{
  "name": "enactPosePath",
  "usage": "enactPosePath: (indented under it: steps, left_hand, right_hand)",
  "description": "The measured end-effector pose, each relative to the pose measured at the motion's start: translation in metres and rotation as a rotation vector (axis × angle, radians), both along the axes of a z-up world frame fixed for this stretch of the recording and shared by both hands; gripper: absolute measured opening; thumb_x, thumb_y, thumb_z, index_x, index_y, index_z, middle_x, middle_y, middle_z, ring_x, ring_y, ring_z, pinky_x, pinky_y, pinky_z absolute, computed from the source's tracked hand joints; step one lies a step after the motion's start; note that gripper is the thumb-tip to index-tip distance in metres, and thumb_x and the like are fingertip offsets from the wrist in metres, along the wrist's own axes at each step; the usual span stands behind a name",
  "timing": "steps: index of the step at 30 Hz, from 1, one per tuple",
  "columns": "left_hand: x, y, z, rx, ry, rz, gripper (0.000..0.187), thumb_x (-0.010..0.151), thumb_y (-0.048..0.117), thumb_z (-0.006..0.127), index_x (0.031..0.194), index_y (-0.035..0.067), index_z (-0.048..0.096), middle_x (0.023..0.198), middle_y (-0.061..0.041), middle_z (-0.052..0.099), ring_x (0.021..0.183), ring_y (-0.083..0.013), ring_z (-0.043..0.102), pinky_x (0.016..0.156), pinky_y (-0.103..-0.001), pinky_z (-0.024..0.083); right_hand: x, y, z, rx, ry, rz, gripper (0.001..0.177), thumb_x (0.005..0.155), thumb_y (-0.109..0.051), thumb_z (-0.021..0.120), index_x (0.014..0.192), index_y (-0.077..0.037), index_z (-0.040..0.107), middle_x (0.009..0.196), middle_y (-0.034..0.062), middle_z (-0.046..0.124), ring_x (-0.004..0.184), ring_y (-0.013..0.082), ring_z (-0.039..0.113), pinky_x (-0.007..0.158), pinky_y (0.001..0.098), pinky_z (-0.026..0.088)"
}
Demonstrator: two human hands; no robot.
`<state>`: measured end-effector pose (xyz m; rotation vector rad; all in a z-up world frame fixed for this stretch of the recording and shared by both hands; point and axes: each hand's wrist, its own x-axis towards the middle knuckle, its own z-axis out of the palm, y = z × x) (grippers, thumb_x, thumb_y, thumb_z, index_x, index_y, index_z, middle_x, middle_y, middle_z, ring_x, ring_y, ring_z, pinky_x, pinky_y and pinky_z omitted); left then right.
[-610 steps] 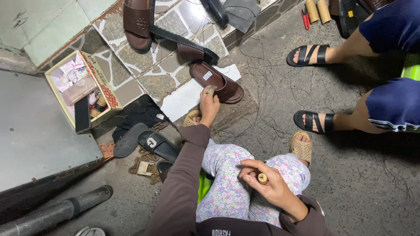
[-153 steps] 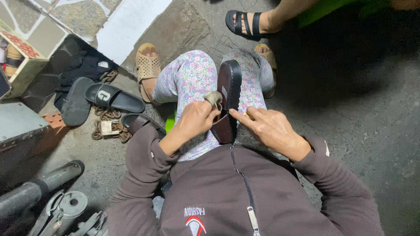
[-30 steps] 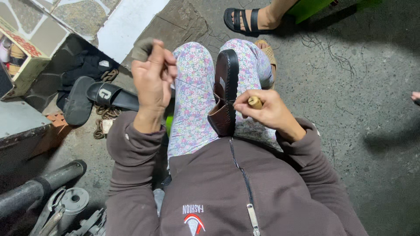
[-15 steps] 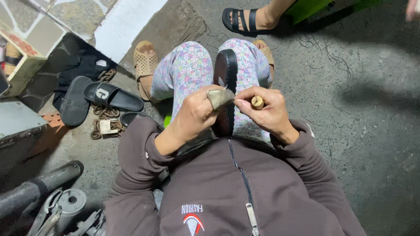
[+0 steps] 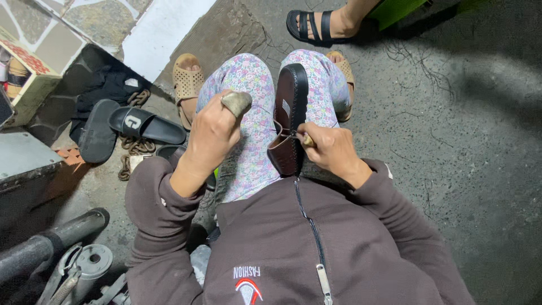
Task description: The person sits on the floor and sews a brown leather shoe using a needle and thread. They pull the thread through the sole and upper repeatedly, then place the shoe aside and pick up another shoe to continue sewing.
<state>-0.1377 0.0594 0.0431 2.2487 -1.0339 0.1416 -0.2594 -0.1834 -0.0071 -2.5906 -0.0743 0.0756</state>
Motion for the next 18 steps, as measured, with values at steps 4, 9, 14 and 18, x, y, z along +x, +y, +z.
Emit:
enactPosePath:
  steps: [4,9,14,18]
  left_hand:
    - [-0.004,0.001,-0.002,0.005,0.065,0.017,0.008,0.086,-0.001,0.055,0.093,0.001,0.06,0.075,-0.016,0.054,0.074,-0.0378,0.061,0.064,-0.046,0.052]
    - [-0.014,-0.004,-0.044,-0.001,0.164,-0.018,0.012,0.081,-0.001,0.057,0.092,-0.001,0.062,0.073,-0.017,0.055,0.072,-0.0399,0.062,0.061,-0.049,0.052]
    - [-0.021,-0.013,-0.047,-0.058,0.298,-0.068,0.013,0.084,0.003,0.06,0.096,0.003,0.065,0.075,-0.017,0.06,0.074,-0.0381,0.064,0.066,-0.045,0.054]
    - [-0.02,-0.019,-0.044,-0.138,0.315,-0.027,0.009,0.088,0.01,0.064,0.097,0.007,0.066,0.076,-0.012,0.061,0.075,-0.0357,0.065,0.067,-0.043,0.054]
  right_hand:
    - [-0.018,-0.026,0.002,-0.004,0.056,-0.02,0.02,0.078,-0.024,0.066,0.097,-0.024,0.063,0.063,0.0075,0.066,0.065,0.033,0.067,0.058,0.0427,0.051]
    - [-0.029,-0.043,0.02,0.099,0.111,-0.114,0.011,0.08,-0.02,0.068,0.091,-0.02,0.069,0.058,0.0094,0.064,0.062,0.0343,0.066,0.056,0.04,0.051]
    - [-0.021,-0.035,0.04,-0.19,0.123,0.027,0.034,0.084,-0.031,0.064,0.118,-0.023,0.062,0.108,0.0074,0.067,0.063,0.0335,0.068,0.055,0.0457,0.054]
    - [-0.013,-0.005,0.056,-0.298,-0.207,-0.06,0.024,0.094,-0.031,0.06,0.114,-0.018,0.065,0.127,0.0042,0.06,0.05,0.0155,0.063,0.051,0.0279,0.053]
